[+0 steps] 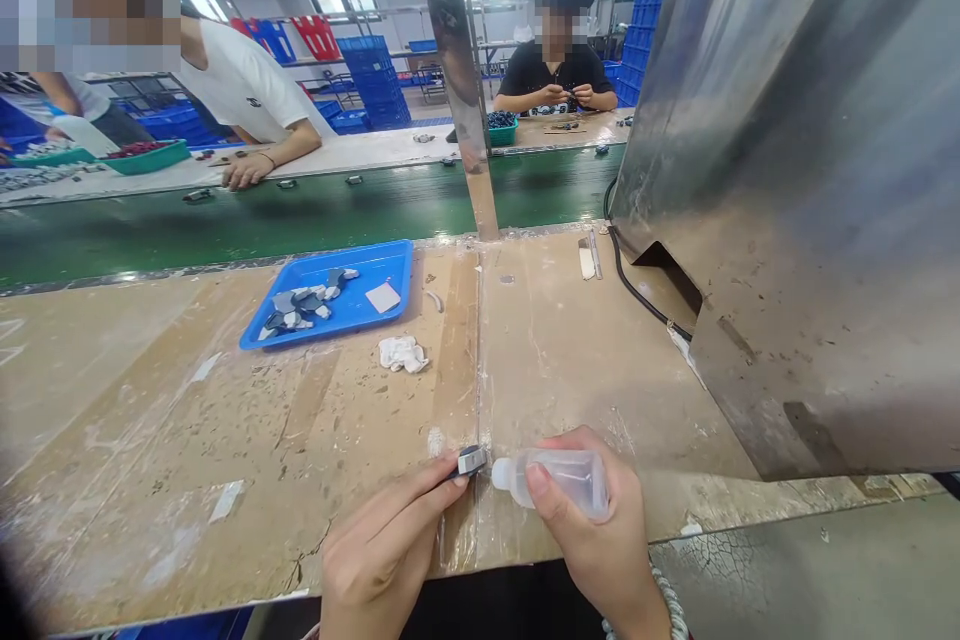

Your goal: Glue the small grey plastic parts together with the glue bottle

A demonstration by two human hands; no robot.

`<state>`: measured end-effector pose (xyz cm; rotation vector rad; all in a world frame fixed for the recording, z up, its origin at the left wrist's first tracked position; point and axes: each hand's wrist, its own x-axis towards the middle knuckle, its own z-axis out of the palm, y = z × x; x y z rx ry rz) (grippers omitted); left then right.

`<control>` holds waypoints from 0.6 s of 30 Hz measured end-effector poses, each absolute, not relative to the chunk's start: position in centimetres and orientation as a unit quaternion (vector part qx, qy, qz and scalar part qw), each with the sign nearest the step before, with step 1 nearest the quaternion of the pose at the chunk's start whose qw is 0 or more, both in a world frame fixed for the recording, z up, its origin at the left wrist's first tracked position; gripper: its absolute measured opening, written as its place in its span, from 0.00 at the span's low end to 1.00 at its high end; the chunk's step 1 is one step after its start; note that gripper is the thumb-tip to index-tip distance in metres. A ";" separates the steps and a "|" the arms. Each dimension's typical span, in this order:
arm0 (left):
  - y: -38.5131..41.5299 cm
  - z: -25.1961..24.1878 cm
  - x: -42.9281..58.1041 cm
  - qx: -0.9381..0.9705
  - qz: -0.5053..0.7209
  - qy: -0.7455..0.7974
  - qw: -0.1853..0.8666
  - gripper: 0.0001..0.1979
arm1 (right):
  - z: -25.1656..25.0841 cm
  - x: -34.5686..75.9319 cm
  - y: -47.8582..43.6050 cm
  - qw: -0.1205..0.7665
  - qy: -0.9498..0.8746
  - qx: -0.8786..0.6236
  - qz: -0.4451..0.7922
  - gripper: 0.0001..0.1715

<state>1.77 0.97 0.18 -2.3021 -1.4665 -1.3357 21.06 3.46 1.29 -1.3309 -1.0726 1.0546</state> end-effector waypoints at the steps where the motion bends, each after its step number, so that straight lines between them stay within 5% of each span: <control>1: 1.0 0.2 1.8 -0.757 -0.439 -0.481 0.053 0.12 | 1.3 21.1 3.5 0.535 -0.453 -0.558 0.444 0.21; 18: 1.0 0.4 2.0 -0.750 -0.446 -0.485 0.055 0.12 | 0.5 22.0 3.9 0.523 -0.488 -0.558 0.421 0.22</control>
